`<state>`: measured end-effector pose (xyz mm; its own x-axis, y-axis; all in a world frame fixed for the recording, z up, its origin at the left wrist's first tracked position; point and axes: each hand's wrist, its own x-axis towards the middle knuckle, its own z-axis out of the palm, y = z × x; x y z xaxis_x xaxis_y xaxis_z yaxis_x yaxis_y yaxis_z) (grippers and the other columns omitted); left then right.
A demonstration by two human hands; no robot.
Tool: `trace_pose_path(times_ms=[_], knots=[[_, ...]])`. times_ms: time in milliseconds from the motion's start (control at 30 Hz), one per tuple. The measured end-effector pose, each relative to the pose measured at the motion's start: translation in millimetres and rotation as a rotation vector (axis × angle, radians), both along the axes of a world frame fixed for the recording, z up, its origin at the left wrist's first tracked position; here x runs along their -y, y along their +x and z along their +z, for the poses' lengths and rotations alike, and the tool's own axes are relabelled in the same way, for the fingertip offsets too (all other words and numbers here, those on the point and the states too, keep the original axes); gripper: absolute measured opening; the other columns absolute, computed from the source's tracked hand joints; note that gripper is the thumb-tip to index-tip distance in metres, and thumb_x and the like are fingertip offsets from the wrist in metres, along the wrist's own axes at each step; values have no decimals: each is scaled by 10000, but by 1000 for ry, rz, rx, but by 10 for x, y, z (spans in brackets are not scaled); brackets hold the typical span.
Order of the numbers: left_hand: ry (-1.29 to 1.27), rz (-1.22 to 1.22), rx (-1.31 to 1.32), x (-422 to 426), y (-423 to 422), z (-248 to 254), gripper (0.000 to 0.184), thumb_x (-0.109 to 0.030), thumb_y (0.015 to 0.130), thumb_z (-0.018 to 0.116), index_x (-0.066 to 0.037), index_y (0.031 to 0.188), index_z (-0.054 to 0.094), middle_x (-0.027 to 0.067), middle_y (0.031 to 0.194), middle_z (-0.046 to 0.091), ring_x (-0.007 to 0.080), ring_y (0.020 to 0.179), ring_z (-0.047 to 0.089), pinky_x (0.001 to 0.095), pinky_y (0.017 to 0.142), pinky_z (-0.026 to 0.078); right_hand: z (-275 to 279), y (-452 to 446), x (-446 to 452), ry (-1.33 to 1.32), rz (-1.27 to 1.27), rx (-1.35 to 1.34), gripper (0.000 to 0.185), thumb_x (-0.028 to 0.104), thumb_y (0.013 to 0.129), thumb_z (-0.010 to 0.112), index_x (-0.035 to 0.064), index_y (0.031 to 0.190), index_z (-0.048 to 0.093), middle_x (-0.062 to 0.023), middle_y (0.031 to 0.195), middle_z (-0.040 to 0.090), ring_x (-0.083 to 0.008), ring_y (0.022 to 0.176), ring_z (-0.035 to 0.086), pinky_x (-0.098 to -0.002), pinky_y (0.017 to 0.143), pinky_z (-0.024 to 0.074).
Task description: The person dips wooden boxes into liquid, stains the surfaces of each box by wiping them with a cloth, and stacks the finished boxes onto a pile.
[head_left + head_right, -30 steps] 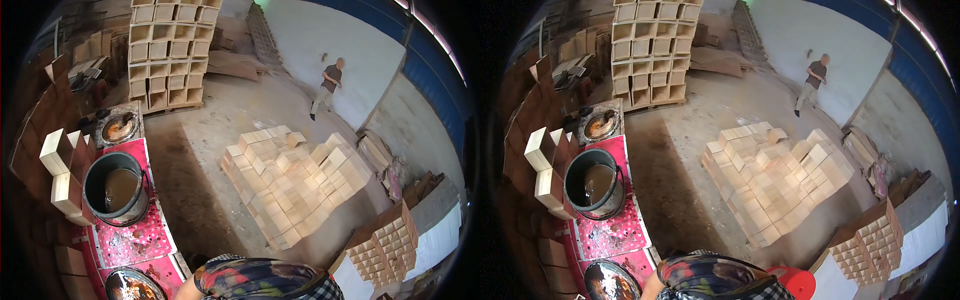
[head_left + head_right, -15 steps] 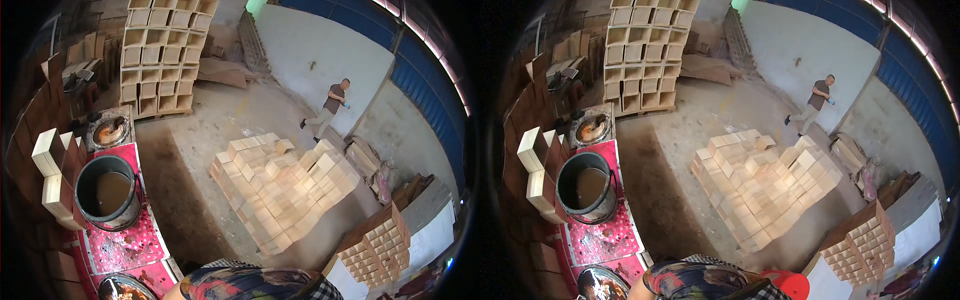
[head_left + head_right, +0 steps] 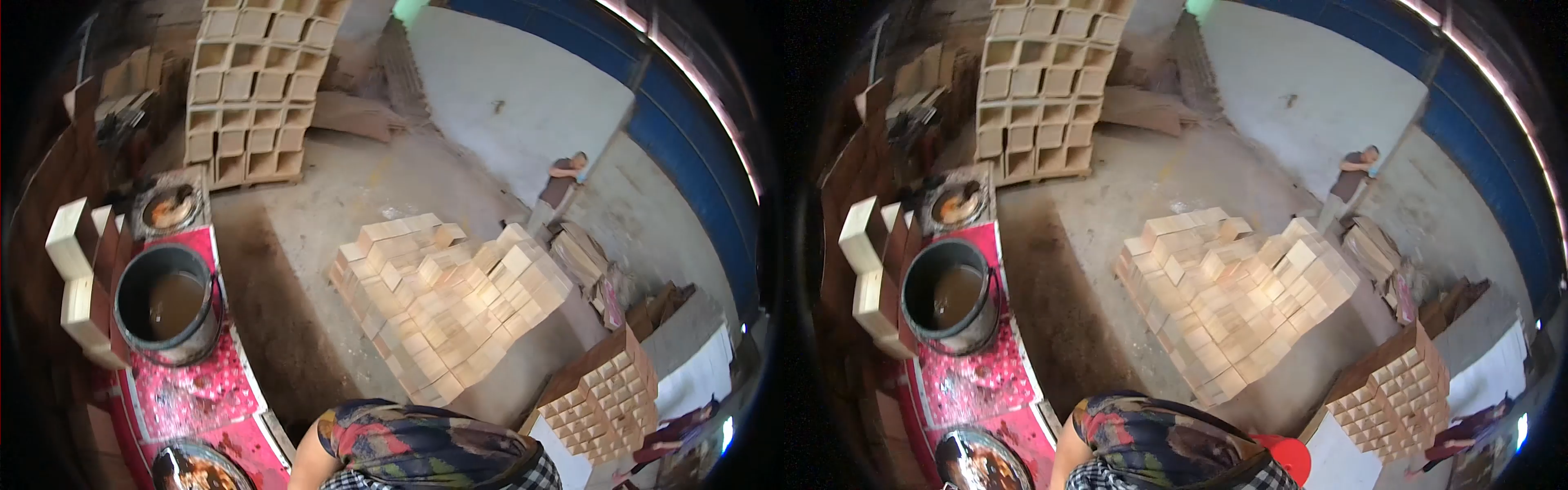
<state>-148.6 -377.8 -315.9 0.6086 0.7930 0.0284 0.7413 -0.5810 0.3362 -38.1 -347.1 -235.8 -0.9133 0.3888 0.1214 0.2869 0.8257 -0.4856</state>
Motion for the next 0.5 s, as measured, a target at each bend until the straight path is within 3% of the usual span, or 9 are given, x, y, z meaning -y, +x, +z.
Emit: trace_pose_path(times_ms=[133,167,200,233,300,333,367,400,500], knots=[[-40,192,-28,931,-1074,-35,302,-230,709,616,-52,953,619,124,1182,574,380,1136,483,517,1037,292,-195,-496,133,25,250,-73,185,204,669,582,96,524,543,-93,614,573,-285,578,573,-416,500,463],[-53,247,-32,1282,-1267,99,299,-230,709,615,-52,950,620,123,1179,576,380,1134,484,518,1037,291,-88,-564,162,-36,229,-337,139,189,670,585,102,562,573,-87,633,586,-281,596,579,-409,507,472],[-64,310,-33,1666,-1444,122,296,-230,709,614,-52,947,621,123,1176,579,381,1132,486,519,1037,290,-130,-524,152,-64,217,-266,97,178,663,594,98,609,599,-91,661,598,-279,612,591,-407,524,483],[-70,389,-37,1956,-1432,260,294,-230,710,613,-52,943,622,122,1173,581,382,1129,488,519,1037,289,-8,-448,111,-90,205,-195,77,167,656,603,93,655,624,-95,689,611,-276,629,602,-405,542,495],[-199,612,70,1745,-968,795,216,-126,688,630,-69,896,626,104,1013,605,339,1023,519,514,953,329,123,-455,-29,-164,178,-44,80,151,706,584,93,711,639,-96,745,630,-269,685,642,-377,567,521],[-157,716,103,1737,-823,790,228,-139,677,654,-70,893,625,95,972,602,327,987,521,477,947,331,281,-510,-107,-175,161,71,98,160,736,579,80,735,634,-106,790,631,-275,727,651,-367,572,530],[-92,805,147,1672,-675,798,259,-49,626,644,-74,883,624,85,927,592,303,952,516,469,934,332,586,-593,-232,-135,218,183,120,154,756,573,73,829,624,-110,837,624,-292,739,647,-377,548,525],[-60,882,166,1586,-554,803,260,-42,626,643,-75,883,623,77,919,596,288,935,523,449,907,342,307,-617,-163,-161,159,183,184,151,752,595,70,917,601,-129,893,608,-312,778,637,-403,572,522],[83,1150,162,1361,-277,783,183,-99,651,673,-74,826,625,68,897,595,265,912,525,430,874,349,491,-662,32,-232,178,198,298,144,718,645,63,989,551,-136,974,572,-335,836,619,-443,648,513]])
